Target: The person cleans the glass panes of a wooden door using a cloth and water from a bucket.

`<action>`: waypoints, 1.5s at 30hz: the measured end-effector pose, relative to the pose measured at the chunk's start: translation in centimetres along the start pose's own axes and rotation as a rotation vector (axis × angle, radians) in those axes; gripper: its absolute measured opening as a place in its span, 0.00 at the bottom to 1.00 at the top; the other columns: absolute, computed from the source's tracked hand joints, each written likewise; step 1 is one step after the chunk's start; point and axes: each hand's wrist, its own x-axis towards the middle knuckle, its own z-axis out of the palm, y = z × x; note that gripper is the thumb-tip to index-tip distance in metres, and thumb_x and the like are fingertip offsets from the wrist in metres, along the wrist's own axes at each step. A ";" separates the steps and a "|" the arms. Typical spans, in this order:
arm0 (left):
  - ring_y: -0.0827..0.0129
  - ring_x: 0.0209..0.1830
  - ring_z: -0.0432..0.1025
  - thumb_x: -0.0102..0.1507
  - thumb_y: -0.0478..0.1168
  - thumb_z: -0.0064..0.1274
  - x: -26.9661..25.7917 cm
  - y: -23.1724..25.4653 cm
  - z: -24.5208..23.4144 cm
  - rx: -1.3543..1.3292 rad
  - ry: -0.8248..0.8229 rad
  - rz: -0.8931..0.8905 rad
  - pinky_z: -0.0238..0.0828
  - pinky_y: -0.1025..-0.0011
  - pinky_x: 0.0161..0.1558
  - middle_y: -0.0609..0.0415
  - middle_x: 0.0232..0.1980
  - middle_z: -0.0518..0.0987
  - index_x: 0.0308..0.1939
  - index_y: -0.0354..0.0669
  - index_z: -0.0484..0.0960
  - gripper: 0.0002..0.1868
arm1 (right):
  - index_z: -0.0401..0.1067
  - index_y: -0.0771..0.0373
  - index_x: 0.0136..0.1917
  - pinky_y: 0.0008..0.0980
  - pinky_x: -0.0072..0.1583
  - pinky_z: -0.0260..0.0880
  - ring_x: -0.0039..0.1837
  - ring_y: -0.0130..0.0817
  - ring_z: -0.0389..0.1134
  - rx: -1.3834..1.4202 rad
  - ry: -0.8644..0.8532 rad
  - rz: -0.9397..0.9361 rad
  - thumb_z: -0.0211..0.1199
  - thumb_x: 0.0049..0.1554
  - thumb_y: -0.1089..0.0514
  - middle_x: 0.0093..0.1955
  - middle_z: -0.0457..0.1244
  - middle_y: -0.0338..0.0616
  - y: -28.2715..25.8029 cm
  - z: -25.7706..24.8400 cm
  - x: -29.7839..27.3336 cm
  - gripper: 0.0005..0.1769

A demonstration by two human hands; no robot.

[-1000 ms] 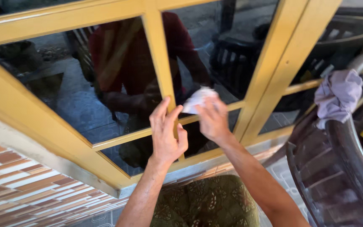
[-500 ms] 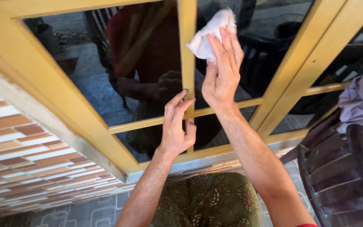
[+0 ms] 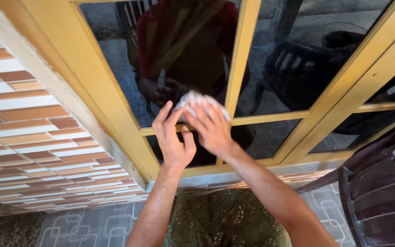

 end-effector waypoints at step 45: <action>0.40 0.77 0.54 0.55 0.24 0.48 0.5 -2.7 -7.6 0.204 -0.067 -0.179 0.53 0.51 0.75 0.36 0.79 0.57 0.73 0.34 0.64 0.40 | 0.70 0.60 0.74 0.53 0.84 0.47 0.85 0.50 0.46 -0.154 0.199 -0.136 0.60 0.58 0.70 0.82 0.55 0.47 -2.3 -3.8 19.5 0.30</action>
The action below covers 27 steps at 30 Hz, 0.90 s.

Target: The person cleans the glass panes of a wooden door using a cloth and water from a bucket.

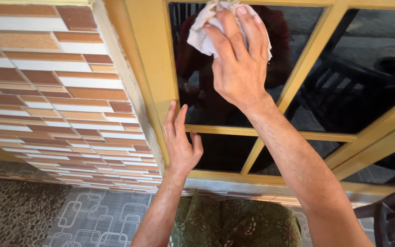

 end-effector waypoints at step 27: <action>0.42 0.78 0.59 0.55 0.20 0.41 -1.2 -2.4 0.8 -0.162 0.102 -0.003 0.55 0.53 0.79 0.35 0.75 0.63 0.72 0.33 0.61 0.39 | 0.74 0.54 0.59 0.45 0.76 0.53 0.75 0.38 0.54 0.187 -0.263 -0.073 0.67 0.54 0.57 0.75 0.59 0.35 -7.1 5.1 -12.0 0.18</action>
